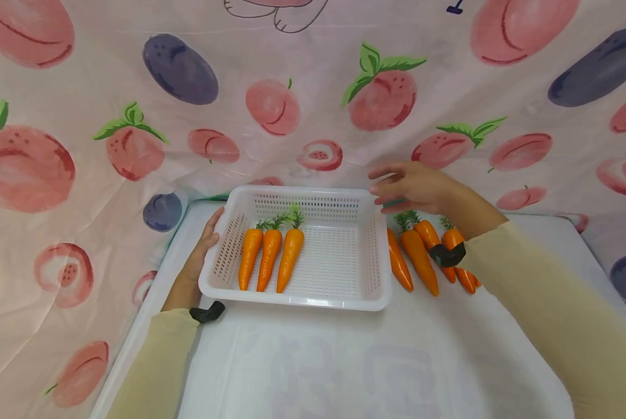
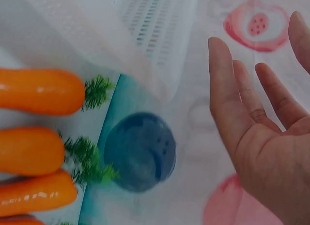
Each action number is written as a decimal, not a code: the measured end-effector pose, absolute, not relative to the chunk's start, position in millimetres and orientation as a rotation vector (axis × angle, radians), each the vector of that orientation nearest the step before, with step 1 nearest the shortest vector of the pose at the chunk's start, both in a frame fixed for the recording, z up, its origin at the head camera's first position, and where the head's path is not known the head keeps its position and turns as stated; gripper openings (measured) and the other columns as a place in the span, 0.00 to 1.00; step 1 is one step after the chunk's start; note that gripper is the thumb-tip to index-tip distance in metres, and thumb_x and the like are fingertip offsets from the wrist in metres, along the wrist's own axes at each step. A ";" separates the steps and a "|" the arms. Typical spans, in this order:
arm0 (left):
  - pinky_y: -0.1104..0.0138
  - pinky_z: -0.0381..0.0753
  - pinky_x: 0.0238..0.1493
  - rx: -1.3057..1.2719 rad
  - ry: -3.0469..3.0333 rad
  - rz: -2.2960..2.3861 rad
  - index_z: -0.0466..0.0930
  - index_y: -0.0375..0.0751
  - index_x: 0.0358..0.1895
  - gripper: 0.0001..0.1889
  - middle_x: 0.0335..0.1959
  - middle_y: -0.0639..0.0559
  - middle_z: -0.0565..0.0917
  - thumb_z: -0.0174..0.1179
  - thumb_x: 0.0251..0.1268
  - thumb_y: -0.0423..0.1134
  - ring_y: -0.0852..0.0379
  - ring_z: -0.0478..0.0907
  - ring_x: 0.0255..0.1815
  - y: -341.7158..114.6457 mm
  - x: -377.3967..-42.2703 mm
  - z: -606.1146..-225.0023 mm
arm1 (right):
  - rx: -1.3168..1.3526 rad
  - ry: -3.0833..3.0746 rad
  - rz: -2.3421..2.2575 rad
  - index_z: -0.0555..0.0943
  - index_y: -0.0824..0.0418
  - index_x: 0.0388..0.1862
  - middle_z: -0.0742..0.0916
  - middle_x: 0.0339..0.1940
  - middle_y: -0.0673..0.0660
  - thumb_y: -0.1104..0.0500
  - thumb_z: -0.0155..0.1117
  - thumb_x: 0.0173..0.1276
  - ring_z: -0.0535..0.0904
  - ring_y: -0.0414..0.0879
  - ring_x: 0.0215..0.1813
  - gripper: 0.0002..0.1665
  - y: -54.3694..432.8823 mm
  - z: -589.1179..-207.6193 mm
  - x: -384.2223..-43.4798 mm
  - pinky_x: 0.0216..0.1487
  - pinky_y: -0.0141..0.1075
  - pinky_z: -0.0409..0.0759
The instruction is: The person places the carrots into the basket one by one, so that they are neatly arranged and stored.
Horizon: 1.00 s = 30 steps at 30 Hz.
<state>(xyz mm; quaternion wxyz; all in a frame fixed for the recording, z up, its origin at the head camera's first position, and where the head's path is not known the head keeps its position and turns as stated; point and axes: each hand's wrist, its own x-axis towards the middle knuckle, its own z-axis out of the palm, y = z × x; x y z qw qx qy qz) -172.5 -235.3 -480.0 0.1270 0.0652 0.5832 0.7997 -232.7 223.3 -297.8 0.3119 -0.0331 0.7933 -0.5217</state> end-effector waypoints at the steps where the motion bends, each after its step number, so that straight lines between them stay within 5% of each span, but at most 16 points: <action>1: 0.57 0.75 0.69 0.189 1.692 2.331 0.52 0.73 0.80 0.35 0.83 0.54 0.55 0.43 0.72 0.42 0.45 0.58 0.80 -235.2 -172.5 -479.9 | -0.088 2.102 -1.374 0.61 0.56 0.80 0.73 0.72 0.62 0.49 0.65 0.73 0.78 0.56 0.66 0.41 228.3 -297.3 -231.9 0.62 0.48 0.83; 11: 0.60 0.75 0.69 0.224 1.680 2.335 0.50 0.72 0.81 0.34 0.84 0.55 0.54 0.43 0.74 0.42 0.46 0.57 0.81 -234.2 -174.0 -481.6 | -0.078 2.170 -1.370 0.56 0.54 0.82 0.77 0.64 0.46 0.48 0.57 0.78 0.83 0.41 0.59 0.39 284.1 -301.4 -223.9 0.60 0.46 0.85; 30: 0.58 0.74 0.71 0.225 1.673 2.333 0.50 0.72 0.81 0.34 0.84 0.54 0.55 0.43 0.74 0.43 0.47 0.59 0.79 -236.2 -172.1 -480.1 | 0.063 2.277 -1.285 0.58 0.51 0.79 0.66 0.75 0.54 0.42 0.56 0.77 0.83 0.31 0.51 0.38 352.4 -332.8 -217.6 0.61 0.46 0.84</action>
